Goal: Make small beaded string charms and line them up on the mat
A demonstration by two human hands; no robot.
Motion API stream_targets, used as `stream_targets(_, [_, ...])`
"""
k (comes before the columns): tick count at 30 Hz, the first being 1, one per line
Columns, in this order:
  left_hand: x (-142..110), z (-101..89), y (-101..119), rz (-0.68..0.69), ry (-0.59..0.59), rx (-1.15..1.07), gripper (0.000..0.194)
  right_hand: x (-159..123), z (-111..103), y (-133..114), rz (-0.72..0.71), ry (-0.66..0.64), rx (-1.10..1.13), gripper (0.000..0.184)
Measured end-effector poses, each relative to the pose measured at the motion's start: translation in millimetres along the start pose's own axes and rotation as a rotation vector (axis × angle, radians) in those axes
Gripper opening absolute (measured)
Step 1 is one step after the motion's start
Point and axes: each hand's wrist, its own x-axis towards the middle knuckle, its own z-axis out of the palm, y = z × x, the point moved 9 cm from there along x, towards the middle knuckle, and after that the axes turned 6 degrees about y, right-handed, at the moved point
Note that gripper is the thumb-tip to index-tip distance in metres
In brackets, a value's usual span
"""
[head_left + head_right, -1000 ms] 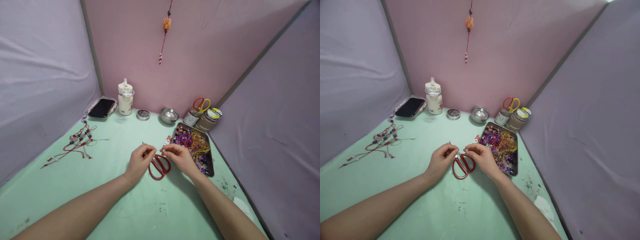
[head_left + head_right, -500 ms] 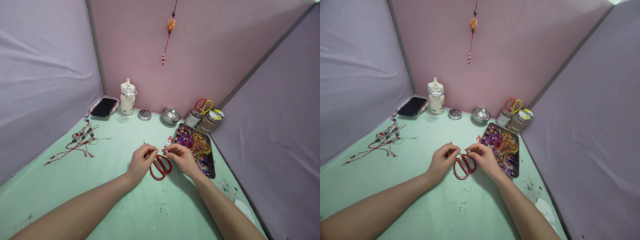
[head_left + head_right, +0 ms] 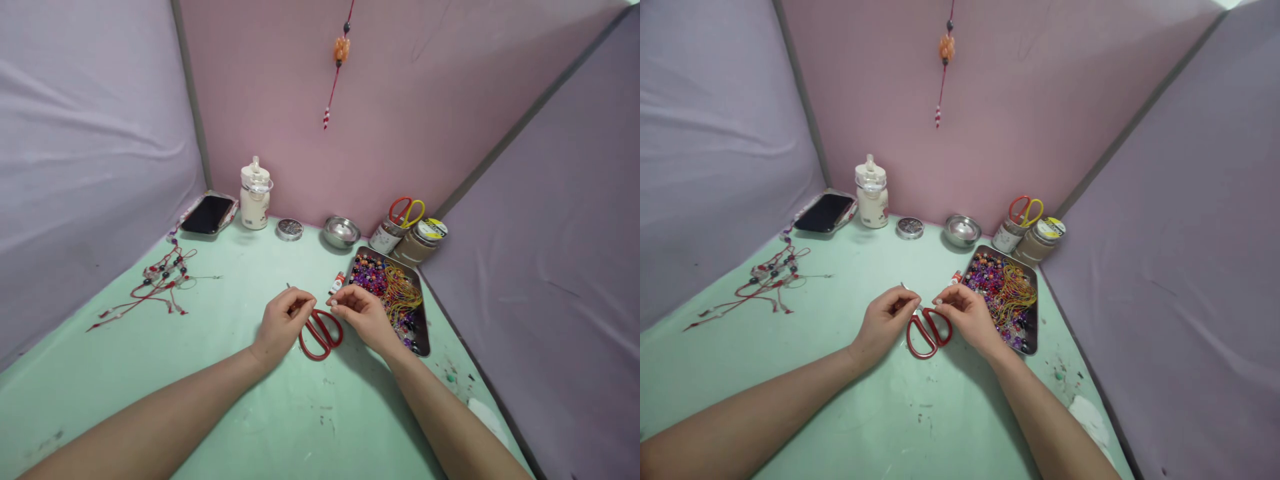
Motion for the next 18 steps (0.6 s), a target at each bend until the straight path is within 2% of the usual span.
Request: stream_targets(18, [-0.5,0.2,2.3,0.012,0.003,-0.007,0.015,0.3,-1.5,8.5,0.069,0.040,-0.015,0.020])
